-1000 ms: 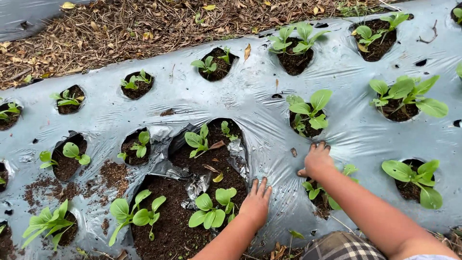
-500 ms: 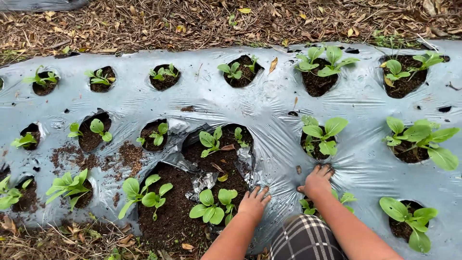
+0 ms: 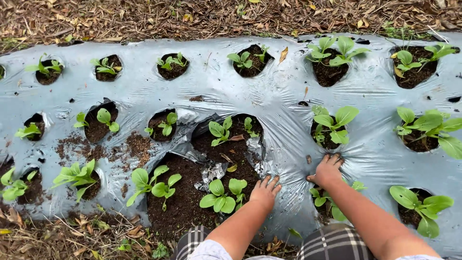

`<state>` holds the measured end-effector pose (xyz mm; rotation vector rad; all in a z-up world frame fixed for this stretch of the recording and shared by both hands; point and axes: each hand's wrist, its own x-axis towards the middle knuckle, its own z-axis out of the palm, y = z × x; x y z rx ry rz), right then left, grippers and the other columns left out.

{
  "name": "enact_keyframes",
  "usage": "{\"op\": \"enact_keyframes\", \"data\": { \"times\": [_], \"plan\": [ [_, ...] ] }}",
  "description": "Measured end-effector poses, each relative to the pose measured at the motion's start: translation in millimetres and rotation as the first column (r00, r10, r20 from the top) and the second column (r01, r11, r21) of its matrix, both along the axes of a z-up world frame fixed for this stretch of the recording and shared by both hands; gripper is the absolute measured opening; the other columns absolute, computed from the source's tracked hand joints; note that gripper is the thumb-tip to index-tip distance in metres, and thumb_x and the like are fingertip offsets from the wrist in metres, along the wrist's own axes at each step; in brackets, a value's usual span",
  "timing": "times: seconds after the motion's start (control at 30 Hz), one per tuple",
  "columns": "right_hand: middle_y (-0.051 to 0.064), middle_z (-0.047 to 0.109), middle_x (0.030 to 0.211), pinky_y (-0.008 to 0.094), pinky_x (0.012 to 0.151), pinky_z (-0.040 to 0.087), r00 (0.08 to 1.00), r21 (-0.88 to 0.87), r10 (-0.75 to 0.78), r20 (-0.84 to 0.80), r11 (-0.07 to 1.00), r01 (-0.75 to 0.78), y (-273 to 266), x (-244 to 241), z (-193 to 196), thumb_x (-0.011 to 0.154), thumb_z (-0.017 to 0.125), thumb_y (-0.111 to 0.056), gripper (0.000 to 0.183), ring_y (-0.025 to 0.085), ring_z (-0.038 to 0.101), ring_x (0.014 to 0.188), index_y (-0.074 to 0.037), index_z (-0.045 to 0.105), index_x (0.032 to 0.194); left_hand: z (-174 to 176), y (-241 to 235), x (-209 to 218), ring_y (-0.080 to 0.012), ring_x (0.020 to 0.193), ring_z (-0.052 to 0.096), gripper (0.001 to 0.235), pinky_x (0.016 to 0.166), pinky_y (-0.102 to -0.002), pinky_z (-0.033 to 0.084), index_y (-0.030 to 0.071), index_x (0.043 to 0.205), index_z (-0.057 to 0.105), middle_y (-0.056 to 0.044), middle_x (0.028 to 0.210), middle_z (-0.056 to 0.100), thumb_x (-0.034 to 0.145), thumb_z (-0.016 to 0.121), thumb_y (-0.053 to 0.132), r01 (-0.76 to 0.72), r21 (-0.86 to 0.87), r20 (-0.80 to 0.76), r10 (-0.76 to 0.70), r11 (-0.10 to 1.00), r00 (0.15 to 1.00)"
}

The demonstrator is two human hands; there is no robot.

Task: Tending to small vegetable plants by firming soil and adjusting them within plastic mulch holes

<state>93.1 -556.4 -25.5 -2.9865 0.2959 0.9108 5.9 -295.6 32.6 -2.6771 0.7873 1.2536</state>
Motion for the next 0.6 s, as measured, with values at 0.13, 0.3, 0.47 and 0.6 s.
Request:
{"op": "enact_keyframes", "data": {
  "times": [0.13, 0.3, 0.47, 0.6],
  "plan": [
    [0.04, -0.003, 0.164, 0.057, 0.122, 0.018, 0.984, -0.102, -0.061, -0.17, 0.994, 0.044, 4, 17, 1, 0.07, 0.087, -0.073, 0.148, 0.06, 0.007, 0.15, 0.007, 0.001, 0.16, 31, -16, 17, -0.04, 0.158, -0.013, 0.082, 0.125, -0.053, 0.009, 0.021, 0.168, -0.004, -0.006, 0.174, -0.019, 0.104, 0.045, 0.033, 0.085, 0.11, -0.13, -0.071, 0.99, 0.989],
    [0.043, -0.005, 0.163, 0.059, 0.12, 0.022, 0.993, -0.056, 0.004, -0.119, 0.998, -0.01, -3, 7, -17, 0.068, 0.091, -0.07, 0.149, 0.063, 0.004, 0.149, 0.008, 0.003, 0.16, 5, -24, 11, -0.054, 0.155, -0.011, 0.069, 0.121, -0.064, 0.009, 0.006, 0.167, 0.002, -0.021, 0.173, -0.014, 0.108, 0.03, 0.029, 0.028, 0.064, -0.145, -0.018, 0.998, 0.989],
    [0.048, 0.007, 0.158, 0.061, 0.118, 0.027, 0.994, -0.159, 0.1, -0.036, 0.982, -0.104, -6, 4, -40, 0.055, 0.092, -0.076, 0.155, 0.066, 0.013, 0.146, 0.012, 0.014, 0.156, 68, 53, 67, -0.0463, 0.136, 0.027, 0.062, 0.11, -0.052, 0.036, 0.003, 0.15, 0.035, -0.026, 0.154, 0.025, 0.092, 0.057, 0.003, -0.141, -0.366, -0.201, 0.07, 0.92, 0.977],
    [0.05, 0.007, 0.156, 0.065, 0.118, 0.022, 0.992, -0.145, 0.126, 0.021, 0.982, -0.122, -8, 5, -42, 0.052, 0.093, -0.072, 0.156, 0.069, 0.011, 0.144, 0.015, 0.014, 0.154, 36, 118, 80, -0.0323, 0.119, 0.05, 0.037, 0.099, -0.045, 0.046, 0.01, 0.133, 0.057, -0.014, 0.133, 0.054, 0.096, 0.056, 0.009, -0.503, -0.432, 0.043, 0.574, 0.749, 0.818]
  ]
}}
